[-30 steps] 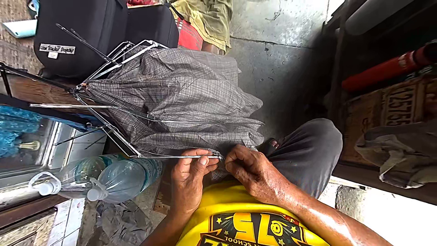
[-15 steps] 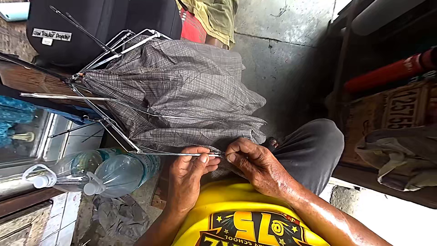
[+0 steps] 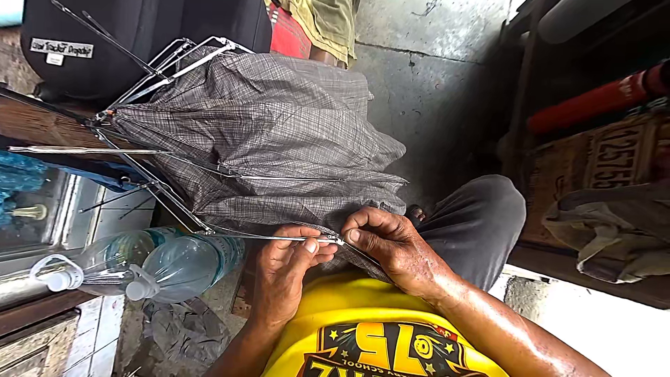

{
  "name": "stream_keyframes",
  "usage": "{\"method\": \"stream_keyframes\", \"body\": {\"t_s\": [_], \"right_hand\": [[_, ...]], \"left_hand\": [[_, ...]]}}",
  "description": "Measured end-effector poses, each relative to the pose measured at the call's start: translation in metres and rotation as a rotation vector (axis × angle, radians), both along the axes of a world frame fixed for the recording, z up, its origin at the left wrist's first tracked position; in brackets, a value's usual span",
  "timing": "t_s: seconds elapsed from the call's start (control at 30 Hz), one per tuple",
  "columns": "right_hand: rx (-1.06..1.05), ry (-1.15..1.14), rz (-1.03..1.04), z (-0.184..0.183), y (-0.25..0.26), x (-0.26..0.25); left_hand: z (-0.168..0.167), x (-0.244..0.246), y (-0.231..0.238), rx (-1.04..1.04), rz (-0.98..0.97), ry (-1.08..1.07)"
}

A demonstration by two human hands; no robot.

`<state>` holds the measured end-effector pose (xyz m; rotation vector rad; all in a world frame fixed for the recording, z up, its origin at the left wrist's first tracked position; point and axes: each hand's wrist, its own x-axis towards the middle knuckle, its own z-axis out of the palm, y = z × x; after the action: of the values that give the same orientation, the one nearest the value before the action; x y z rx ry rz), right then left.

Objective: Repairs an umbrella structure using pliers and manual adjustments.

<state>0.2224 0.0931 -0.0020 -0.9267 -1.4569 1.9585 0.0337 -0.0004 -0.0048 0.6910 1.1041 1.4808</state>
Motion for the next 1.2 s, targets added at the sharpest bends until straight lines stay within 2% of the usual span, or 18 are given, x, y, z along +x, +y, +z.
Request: {"method": "stream_keyframes", "body": {"t_s": [0.23, 0.63, 0.97, 1.2], "right_hand": [[0.109, 0.007, -0.013, -0.006, -0.005, 0.0], [0.511, -0.365, 0.08, -0.007, -0.012, -0.002], [0.489, -0.566, 0.048, 0.009, -0.013, -0.012], [0.345, -0.578, 0.1, 0.013, -0.004, -0.012]], "left_hand": [[-0.002, -0.001, -0.001, 0.02, -0.011, 0.065], [0.001, 0.002, 0.003, -0.067, 0.002, 0.185], [0.002, 0.008, 0.007, -0.107, 0.051, 0.223], [-0.002, 0.01, 0.007, -0.096, 0.071, 0.237]]}}
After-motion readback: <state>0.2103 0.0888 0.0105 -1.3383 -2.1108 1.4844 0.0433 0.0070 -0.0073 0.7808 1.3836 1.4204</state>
